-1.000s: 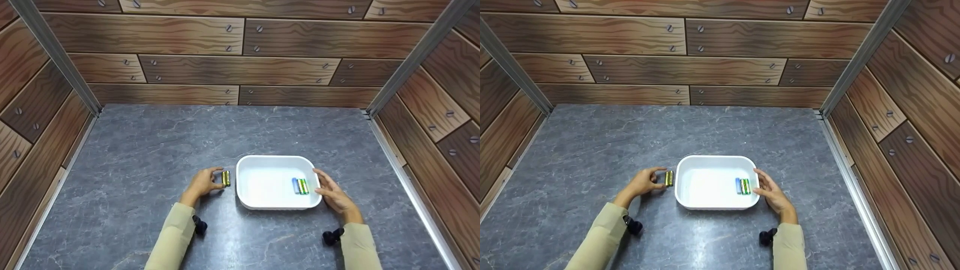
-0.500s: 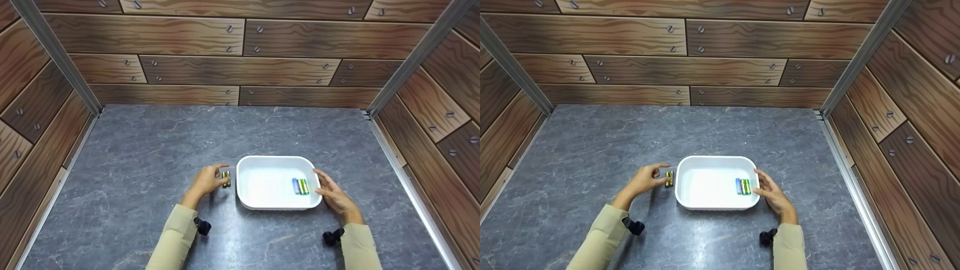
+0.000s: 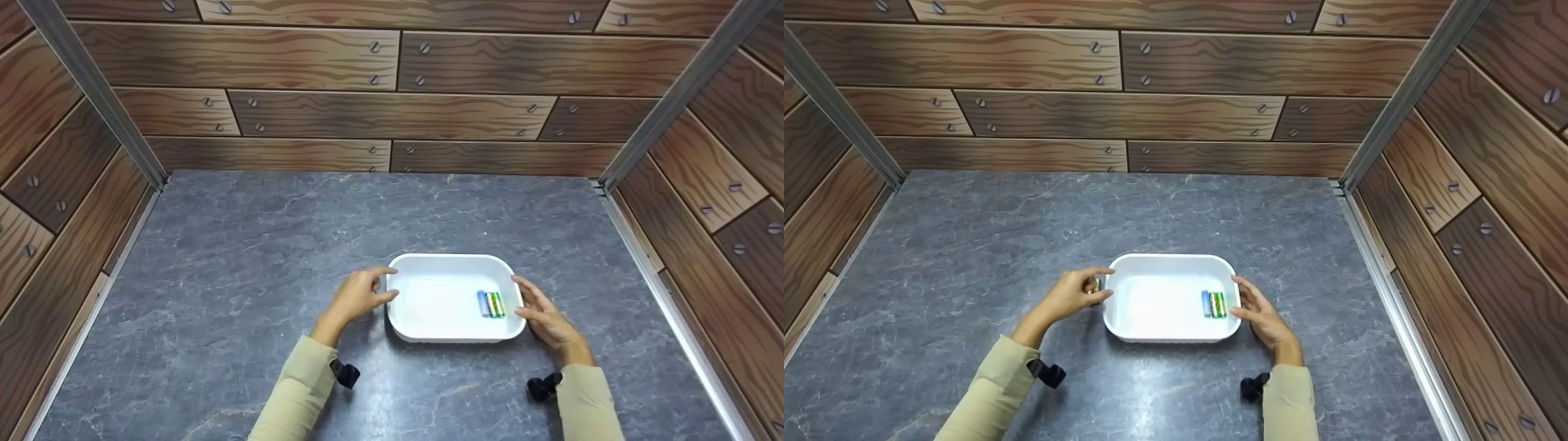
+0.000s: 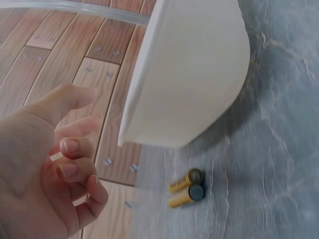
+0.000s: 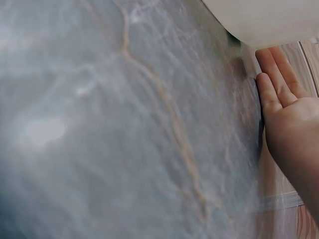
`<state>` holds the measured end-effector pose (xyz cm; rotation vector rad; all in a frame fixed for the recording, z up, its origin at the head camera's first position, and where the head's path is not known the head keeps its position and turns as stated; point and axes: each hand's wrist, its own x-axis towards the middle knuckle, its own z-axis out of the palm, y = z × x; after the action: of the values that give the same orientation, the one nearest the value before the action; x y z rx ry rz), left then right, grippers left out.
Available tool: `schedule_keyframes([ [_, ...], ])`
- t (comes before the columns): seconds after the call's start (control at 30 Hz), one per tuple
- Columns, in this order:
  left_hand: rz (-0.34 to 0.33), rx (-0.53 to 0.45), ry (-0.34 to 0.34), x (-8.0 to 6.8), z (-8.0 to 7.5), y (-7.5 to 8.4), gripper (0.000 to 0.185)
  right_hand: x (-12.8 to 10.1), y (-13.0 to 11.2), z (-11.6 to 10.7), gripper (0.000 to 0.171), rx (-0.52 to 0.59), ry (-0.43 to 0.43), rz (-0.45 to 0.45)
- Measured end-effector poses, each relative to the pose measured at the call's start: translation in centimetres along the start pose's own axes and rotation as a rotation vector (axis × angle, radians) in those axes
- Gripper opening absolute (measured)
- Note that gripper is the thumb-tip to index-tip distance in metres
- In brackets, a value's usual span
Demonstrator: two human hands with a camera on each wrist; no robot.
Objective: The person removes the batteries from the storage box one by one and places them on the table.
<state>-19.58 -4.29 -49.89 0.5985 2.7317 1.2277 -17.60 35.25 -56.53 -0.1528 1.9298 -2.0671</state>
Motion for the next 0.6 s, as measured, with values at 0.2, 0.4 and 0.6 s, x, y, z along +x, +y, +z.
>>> schedule_keyframes([
  [0.2,0.024,0.018,-0.027,0.2,0.5,1.1,0.040,0.0,-0.2,0.0,0.070,-0.001,-0.010,-0.002],
  [0.4,0.061,0.044,-0.044,0.5,1.1,2.0,0.038,0.0,0.0,-0.1,0.069,0.019,-0.027,-0.019],
  [0.6,0.091,0.034,-0.059,0.8,2.0,2.9,0.038,0.0,0.2,0.0,0.069,0.030,-0.005,-0.027],
])
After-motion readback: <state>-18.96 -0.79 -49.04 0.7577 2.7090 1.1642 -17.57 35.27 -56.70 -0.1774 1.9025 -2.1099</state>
